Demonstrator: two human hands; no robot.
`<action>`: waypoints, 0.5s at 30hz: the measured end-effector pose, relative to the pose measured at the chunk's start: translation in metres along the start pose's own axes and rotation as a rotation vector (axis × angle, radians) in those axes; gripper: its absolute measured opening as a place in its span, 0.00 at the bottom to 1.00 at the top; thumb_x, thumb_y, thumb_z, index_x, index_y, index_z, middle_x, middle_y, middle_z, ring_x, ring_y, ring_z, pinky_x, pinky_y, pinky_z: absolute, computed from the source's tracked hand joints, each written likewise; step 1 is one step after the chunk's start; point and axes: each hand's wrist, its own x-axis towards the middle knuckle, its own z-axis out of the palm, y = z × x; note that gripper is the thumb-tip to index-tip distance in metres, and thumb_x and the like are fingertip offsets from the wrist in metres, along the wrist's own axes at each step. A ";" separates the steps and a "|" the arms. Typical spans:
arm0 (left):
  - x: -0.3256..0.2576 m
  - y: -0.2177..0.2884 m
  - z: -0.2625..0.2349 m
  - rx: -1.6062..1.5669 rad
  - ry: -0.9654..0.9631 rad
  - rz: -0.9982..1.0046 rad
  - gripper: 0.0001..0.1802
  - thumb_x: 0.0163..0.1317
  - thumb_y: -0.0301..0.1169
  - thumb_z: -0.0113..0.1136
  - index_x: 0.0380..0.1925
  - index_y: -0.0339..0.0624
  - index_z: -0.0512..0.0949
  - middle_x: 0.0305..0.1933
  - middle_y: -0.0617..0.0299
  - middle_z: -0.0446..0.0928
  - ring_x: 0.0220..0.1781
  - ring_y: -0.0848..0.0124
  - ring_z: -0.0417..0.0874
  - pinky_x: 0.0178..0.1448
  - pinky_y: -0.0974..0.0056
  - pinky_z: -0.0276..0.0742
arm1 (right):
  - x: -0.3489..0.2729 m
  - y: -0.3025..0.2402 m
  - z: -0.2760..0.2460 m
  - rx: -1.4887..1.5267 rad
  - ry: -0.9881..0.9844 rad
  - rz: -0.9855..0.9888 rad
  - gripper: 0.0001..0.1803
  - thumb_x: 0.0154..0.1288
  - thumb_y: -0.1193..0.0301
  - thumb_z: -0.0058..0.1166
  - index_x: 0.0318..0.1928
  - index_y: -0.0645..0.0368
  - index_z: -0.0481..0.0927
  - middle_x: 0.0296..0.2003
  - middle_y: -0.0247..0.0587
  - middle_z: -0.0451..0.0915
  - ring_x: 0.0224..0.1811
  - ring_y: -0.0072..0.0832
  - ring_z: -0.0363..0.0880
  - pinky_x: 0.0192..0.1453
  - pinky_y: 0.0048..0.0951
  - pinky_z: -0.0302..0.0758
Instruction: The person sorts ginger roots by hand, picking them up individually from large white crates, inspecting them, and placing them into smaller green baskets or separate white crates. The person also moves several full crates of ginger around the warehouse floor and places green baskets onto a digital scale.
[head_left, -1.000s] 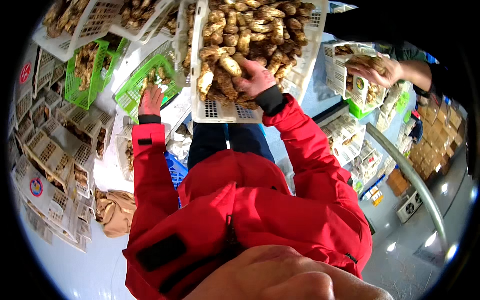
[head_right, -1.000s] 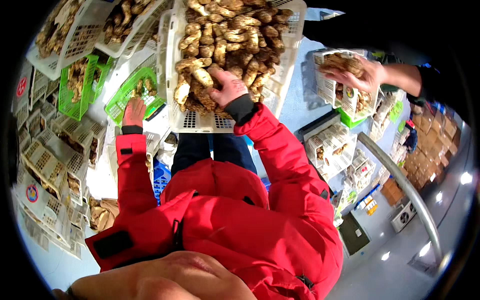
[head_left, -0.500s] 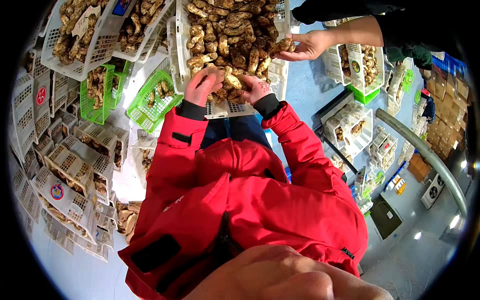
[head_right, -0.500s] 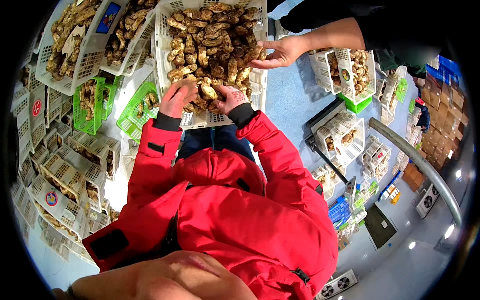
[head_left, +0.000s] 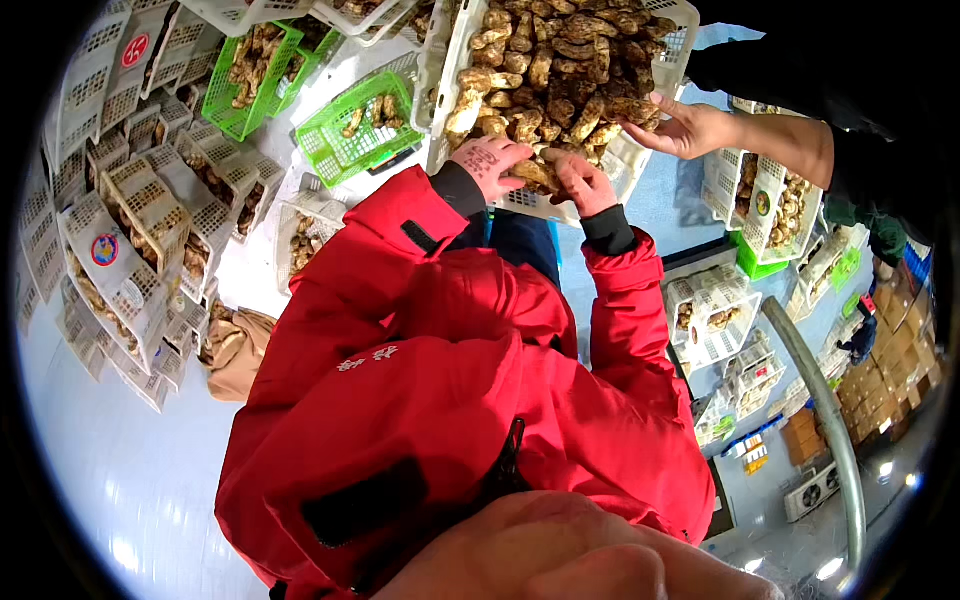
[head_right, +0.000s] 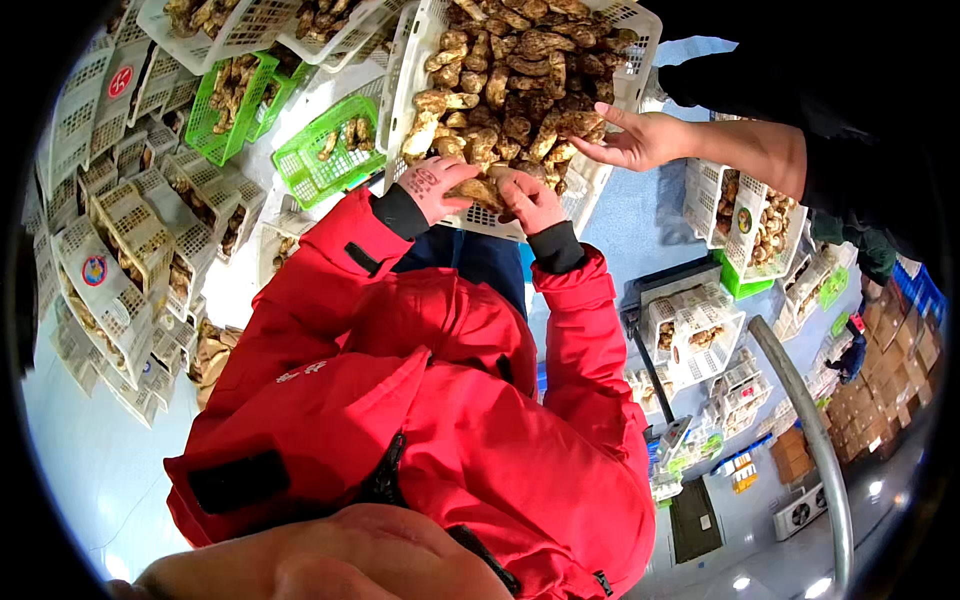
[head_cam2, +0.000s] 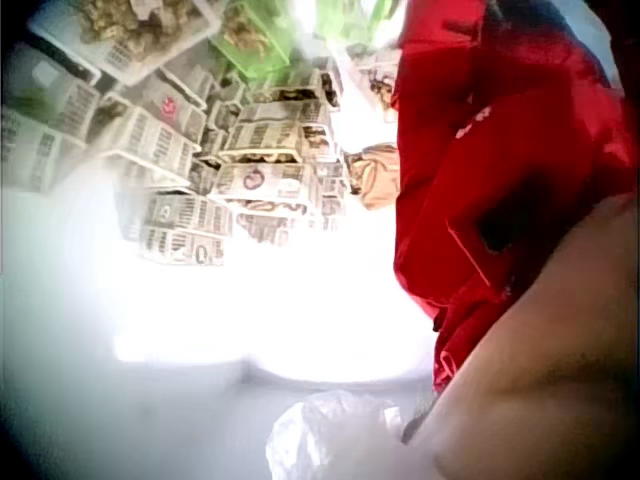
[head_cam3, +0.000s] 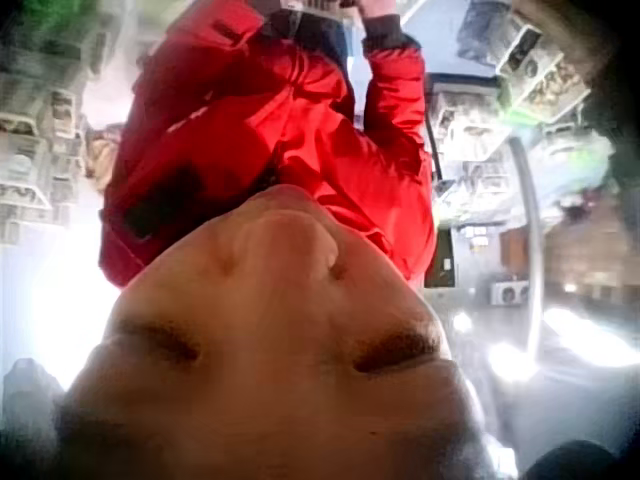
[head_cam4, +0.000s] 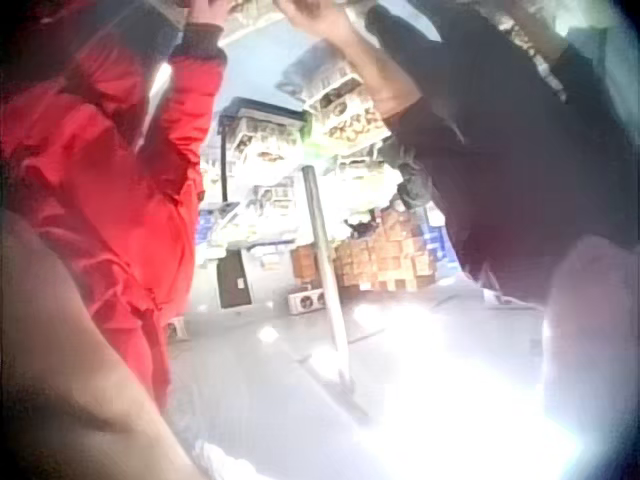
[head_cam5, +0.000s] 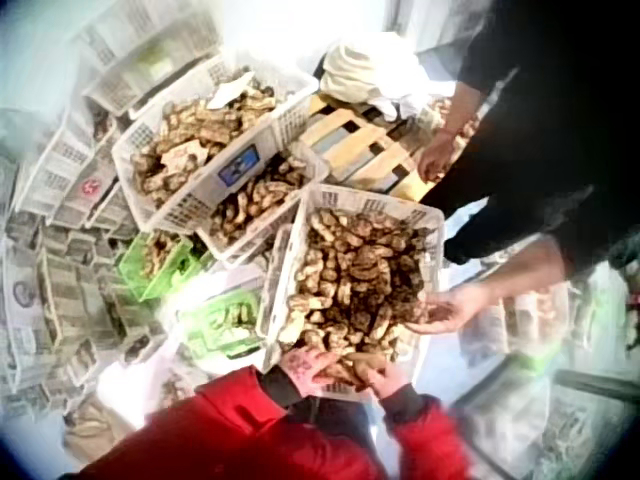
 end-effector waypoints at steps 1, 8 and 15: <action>-0.001 0.000 0.001 -0.103 0.004 -0.039 0.22 0.43 0.37 0.58 0.41 0.44 0.69 0.40 0.56 0.70 0.42 0.58 0.71 0.45 0.61 0.67 | 0.007 0.011 -0.006 -0.045 -0.038 -0.012 0.23 0.59 0.56 0.42 0.46 0.62 0.69 0.32 0.33 0.73 0.29 0.17 0.70 0.31 0.19 0.69; -0.027 -0.026 0.023 -1.309 0.033 -0.552 0.16 0.54 0.29 0.50 0.42 0.34 0.68 0.38 0.56 0.73 0.34 0.71 0.75 0.36 0.68 0.73 | 0.016 -0.011 -0.006 0.024 0.210 -0.157 0.18 0.59 0.63 0.43 0.46 0.61 0.68 0.29 0.34 0.73 0.29 0.21 0.73 0.28 0.18 0.68; -0.030 -0.033 0.019 -1.961 0.016 -0.658 0.16 0.55 0.36 0.50 0.41 0.39 0.69 0.37 0.57 0.73 0.35 0.67 0.74 0.39 0.63 0.72 | 0.018 0.016 -0.024 0.156 0.204 -0.081 0.21 0.57 0.63 0.45 0.49 0.61 0.65 0.35 0.36 0.73 0.32 0.24 0.74 0.33 0.19 0.70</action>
